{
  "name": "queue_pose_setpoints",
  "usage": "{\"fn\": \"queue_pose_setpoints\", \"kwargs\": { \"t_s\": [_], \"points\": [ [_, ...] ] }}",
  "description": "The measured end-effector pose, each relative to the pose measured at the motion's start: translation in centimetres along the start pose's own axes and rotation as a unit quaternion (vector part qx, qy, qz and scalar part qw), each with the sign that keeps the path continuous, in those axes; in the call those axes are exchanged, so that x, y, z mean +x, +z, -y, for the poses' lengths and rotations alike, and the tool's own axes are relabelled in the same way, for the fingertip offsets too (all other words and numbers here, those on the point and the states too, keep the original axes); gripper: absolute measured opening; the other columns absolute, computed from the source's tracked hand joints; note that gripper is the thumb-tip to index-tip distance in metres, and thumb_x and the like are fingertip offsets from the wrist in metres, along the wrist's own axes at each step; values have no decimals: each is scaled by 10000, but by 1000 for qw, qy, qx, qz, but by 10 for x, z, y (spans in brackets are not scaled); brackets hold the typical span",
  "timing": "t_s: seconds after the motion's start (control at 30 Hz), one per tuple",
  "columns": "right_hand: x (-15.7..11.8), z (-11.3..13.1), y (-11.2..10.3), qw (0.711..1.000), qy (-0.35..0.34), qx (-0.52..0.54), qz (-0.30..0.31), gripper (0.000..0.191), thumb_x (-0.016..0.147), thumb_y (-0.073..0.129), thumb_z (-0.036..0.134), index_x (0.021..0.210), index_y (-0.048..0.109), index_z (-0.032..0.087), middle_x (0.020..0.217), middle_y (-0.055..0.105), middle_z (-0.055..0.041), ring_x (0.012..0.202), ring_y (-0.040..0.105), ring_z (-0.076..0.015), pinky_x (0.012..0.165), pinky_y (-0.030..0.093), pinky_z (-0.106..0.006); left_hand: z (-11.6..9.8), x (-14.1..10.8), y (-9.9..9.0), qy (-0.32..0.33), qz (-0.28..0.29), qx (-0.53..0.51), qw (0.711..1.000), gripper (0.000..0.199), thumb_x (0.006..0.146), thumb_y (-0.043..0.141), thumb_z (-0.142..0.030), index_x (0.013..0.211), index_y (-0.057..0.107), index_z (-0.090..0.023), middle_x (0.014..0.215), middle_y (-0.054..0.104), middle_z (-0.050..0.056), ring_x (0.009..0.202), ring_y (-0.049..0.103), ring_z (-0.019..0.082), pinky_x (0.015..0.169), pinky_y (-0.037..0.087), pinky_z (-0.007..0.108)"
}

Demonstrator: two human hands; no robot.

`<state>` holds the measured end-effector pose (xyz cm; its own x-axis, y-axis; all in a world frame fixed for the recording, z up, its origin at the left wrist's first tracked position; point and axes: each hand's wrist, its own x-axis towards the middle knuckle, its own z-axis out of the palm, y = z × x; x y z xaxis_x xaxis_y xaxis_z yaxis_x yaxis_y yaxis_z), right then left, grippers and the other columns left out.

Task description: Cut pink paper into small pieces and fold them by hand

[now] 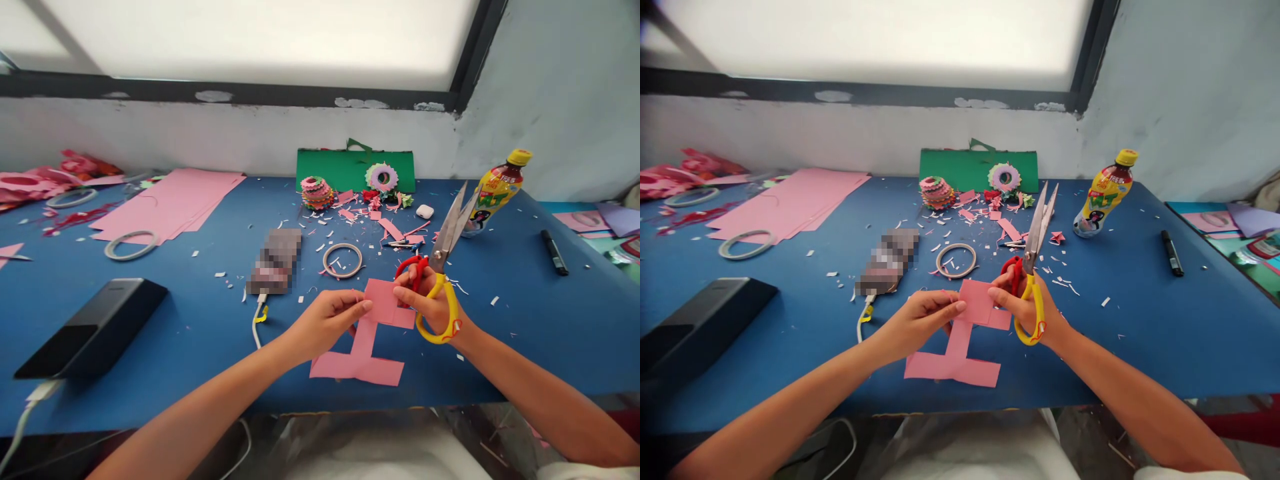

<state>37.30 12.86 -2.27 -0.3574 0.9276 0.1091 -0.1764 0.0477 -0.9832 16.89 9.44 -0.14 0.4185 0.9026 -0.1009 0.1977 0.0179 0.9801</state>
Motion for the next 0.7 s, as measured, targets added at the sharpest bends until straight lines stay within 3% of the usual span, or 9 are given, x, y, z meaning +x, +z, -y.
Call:
{"fn": "queue_pose_setpoints", "kwargs": {
  "t_s": [0.17, 0.27, 0.33, 0.43, 0.63, 0.7],
  "points": [
    [1, 2, 3, 1000, 7, 25, 0, 321, 695, 723, 237, 792, 418, 213, 744, 554, 48, 657, 507, -87, 623, 440, -235, 1, 0, 3, -7, 2, -10, 1000, 304, 855, 502, -398, 720, 552, -130, 652, 432, -28, 599, 429, 81, 547, 448, 188],
    [1, 3, 6, 999, 9, 37, -2, 342, 681, 731, 237, 792, 408, 216, 733, 552, 53, 648, 511, -87, 619, 439, -239, 3, -1, 7, -1, -41, -31, 999, 215, 833, 553, -362, 892, 530, -157, 699, 498, -28, 596, 465, 78, 534, 438, 178],
    [0, 2, 8, 999, 7, 41, -8, 351, 677, 732, 243, 796, 403, 218, 732, 549, 55, 644, 513, -87, 612, 438, -239, 4, -2, 11, 7, -82, -49, 995, 315, 800, 613, -319, 1042, 451, -200, 750, 543, -32, 607, 490, 75, 524, 420, 161],
    [-1, 1, 8, 999, 7, 43, -19, 334, 696, 715, 256, 799, 400, 219, 744, 539, 53, 652, 515, -87, 608, 436, -238, 6, -3, 14, 29, -119, -78, 989, 436, 753, 676, -270, 1070, 379, -237, 840, 575, -27, 628, 508, 65, 535, 414, 149],
    [-1, 1, 11, 1000, 3, 17, -11, 336, 702, 706, 295, 791, 391, 219, 752, 509, 44, 661, 509, -97, 629, 441, -255, 13, 0, 16, -5, -56, -145, 988, 436, 788, 644, -316, 1106, 364, -216, 718, 634, -3, 606, 589, 104, 515, 387, 168],
    [-1, 2, 11, 1000, 12, 13, 3, 346, 711, 697, 335, 801, 383, 222, 759, 496, 43, 647, 505, -95, 625, 441, -256, 13, 1, 16, -9, -62, -148, 987, 424, 781, 653, -320, 1065, 355, -216, 700, 644, -1, 625, 616, 123, 534, 404, 179]
  ]
}}
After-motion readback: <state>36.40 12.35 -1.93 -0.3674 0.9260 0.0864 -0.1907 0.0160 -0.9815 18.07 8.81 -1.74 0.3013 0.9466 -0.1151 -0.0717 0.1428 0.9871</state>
